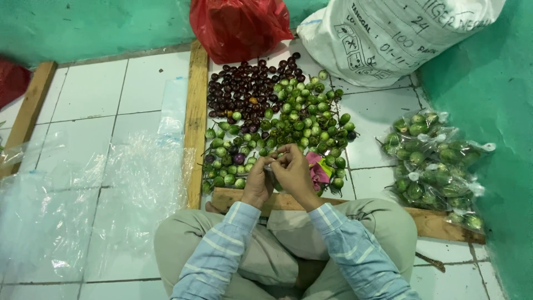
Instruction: The person sits on the floor and wipes small green and purple fruits with a pink cloth. They then place the fruits into small plastic bags, tie the bags, and set them aside.
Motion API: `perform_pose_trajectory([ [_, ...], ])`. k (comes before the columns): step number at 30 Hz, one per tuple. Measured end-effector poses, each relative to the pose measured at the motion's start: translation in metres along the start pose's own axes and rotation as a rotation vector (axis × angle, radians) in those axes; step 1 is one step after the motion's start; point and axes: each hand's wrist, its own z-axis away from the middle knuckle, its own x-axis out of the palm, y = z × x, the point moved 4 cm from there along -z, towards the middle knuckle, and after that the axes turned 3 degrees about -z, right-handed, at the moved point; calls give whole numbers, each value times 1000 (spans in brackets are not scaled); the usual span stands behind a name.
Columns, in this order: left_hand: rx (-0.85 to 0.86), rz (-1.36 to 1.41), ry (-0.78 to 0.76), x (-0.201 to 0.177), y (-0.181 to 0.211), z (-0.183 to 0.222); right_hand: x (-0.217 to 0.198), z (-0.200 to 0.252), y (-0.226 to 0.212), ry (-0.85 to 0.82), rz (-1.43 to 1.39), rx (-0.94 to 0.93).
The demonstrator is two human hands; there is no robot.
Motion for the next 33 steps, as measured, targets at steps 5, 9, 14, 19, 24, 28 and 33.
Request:
perform_pose_trajectory([
  [5, 94, -125, 32, -21, -2, -19, -8, 0, -8, -26, 30, 14],
  [9, 290, -350, 48, -34, -1, -32, -14, -10, 2, -66, 81, -1],
  [14, 277, -278, 61, -29, 1, -33, -18, -5, 4, -142, 168, -58],
  [19, 260, -298, 79, -27, 3, -32, -9, 1, -3, -335, 320, -50],
  [24, 260, -396, 76, -36, -1, -44, -4, -1, 19, -239, 361, 79],
  [28, 320, -427, 108, 7, 28, 14, -16, -3, 19, -123, 315, 61],
  [33, 99, -589, -80, 28, 18, 31, -52, -7, 3, -58, 186, 131],
])
